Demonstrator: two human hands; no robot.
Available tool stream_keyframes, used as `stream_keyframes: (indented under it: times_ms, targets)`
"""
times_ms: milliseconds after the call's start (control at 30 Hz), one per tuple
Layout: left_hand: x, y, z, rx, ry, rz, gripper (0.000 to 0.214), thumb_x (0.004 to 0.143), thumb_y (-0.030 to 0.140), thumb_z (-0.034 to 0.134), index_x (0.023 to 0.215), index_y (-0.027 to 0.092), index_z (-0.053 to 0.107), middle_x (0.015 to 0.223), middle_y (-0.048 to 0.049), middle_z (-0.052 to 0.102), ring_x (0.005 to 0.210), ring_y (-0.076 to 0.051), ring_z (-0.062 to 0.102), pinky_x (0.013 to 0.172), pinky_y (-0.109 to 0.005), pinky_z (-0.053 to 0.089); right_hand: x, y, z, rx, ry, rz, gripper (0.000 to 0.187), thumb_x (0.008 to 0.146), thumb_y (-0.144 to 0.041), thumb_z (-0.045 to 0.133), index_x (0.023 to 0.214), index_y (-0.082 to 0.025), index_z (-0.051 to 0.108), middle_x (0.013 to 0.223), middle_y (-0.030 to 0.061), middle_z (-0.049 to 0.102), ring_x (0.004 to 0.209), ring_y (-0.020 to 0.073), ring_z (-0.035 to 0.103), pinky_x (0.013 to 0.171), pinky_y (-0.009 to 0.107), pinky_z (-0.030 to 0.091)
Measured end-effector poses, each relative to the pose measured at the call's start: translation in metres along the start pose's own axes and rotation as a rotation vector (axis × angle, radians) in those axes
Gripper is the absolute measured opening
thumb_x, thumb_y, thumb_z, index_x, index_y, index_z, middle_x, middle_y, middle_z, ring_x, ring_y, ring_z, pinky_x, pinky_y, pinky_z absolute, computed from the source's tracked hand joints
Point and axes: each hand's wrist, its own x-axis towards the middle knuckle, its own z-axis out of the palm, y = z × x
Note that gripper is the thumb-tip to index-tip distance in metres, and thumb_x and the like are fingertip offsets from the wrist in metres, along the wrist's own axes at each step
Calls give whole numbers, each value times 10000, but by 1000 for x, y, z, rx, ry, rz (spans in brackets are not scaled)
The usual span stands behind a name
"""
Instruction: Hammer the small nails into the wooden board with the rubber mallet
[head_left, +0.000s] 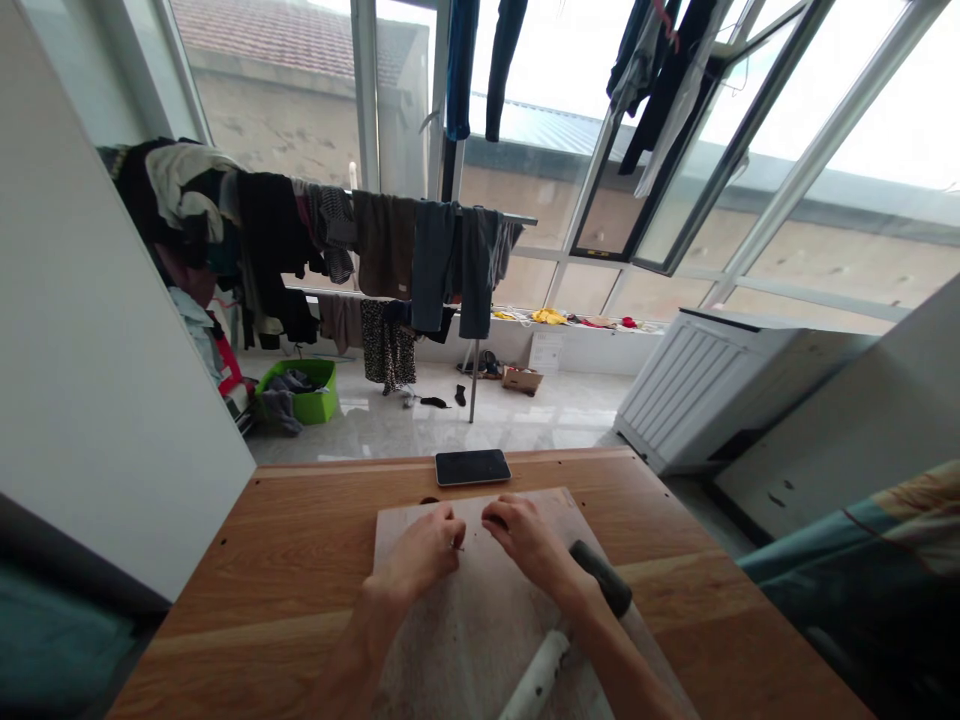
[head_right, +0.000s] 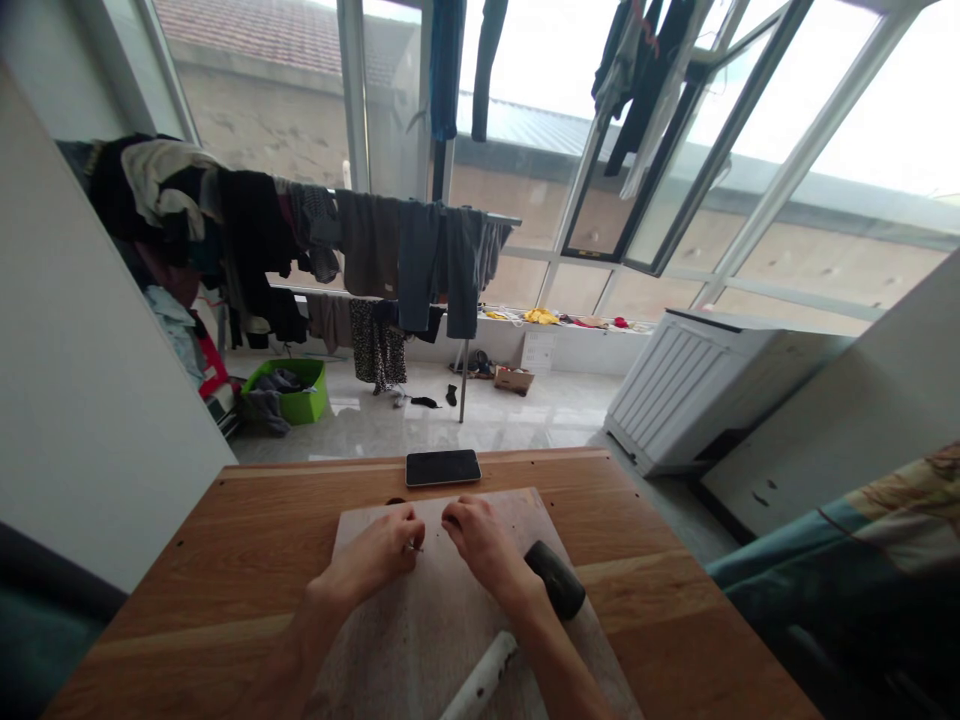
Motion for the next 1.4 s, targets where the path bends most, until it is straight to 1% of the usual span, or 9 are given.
stream_keyframes:
  times_ms: [300, 567, 667, 867, 967, 1067, 1167, 1300, 1400]
  targets:
    - [0, 8, 0, 131, -57, -60, 312, 748, -24, 472, 905, 163, 666, 952, -103, 710, 889, -223, 656, 731, -294, 422, -21, 7, -8, 81, 16, -1, 180, 956, -208, 589, 943, -191, 768, 936, 59, 698, 880, 196, 660, 817, 271, 461]
    - [-12, 13, -19, -289, -43, 89, 223, 678, 83, 546, 855, 168, 650, 745, 12, 617, 687, -135, 576, 589, -216, 384, -41, -6, -23, 173, 3, 13, 153, 927, -180, 633, 937, -208, 784, 913, 37, 711, 844, 185, 668, 784, 268, 467]
    - [-16, 18, -24, -328, -58, 103, 201, 672, 89, 535, 818, 168, 649, 722, 23, 596, 673, -128, 557, 587, -218, 383, -46, -6, -19, 195, 7, 4, 174, 926, -160, 618, 934, -220, 781, 932, 32, 715, 867, 186, 670, 809, 271, 473]
    - [-20, 16, -24, -449, -116, 116, 194, 752, 197, 632, 942, 174, 664, 797, 6, 653, 749, -155, 632, 638, -234, 466, -56, -7, -18, 301, -8, -34, 169, 931, -195, 619, 1006, -232, 766, 1010, 37, 709, 934, 193, 687, 864, 276, 502]
    - [-23, 13, -28, -427, -71, 99, 283, 802, 320, 681, 1048, 181, 661, 938, -32, 699, 832, -180, 664, 723, -278, 513, -67, -12, -25, 372, 19, -26, 181, 956, -233, 590, 1035, -223, 752, 1047, 47, 714, 908, 179, 705, 843, 259, 528]
    - [-29, 13, -39, -408, -1, 83, 306, 878, 382, 638, 1113, 186, 651, 1035, -51, 709, 870, -183, 673, 785, -303, 534, -86, -9, -28, 360, 124, 8, 200, 973, -280, 569, 1051, -232, 746, 1038, 48, 726, 869, 173, 708, 830, 258, 543]
    - [-38, 16, -54, -365, 92, 87, 301, 939, 396, 579, 1156, 198, 640, 1084, -55, 707, 921, -187, 672, 841, -323, 536, -112, 9, -23, 304, 317, 41, 229, 978, -353, 555, 999, -235, 751, 970, 52, 739, 840, 185, 708, 771, 253, 558]
    - [-54, 29, -70, -254, 212, 111, 275, 981, 399, 532, 1178, 230, 624, 1126, -50, 694, 1002, -205, 662, 906, -360, 522, -153, 53, -7, 131, 618, 178, 325, 968, -477, 530, 982, -232, 742, 976, 76, 746, 869, 224, 722, 787, 305, 582]
    - [-67, 48, -71, -150, 204, 149, 273, 995, 370, 520, 1216, 236, 608, 1176, -62, 677, 1069, -222, 652, 961, -377, 507, -180, 92, 13, -81, 741, 335, 539, 935, -662, 438, 987, -217, 738, 998, 114, 752, 895, 289, 720, 816, 425, 598]
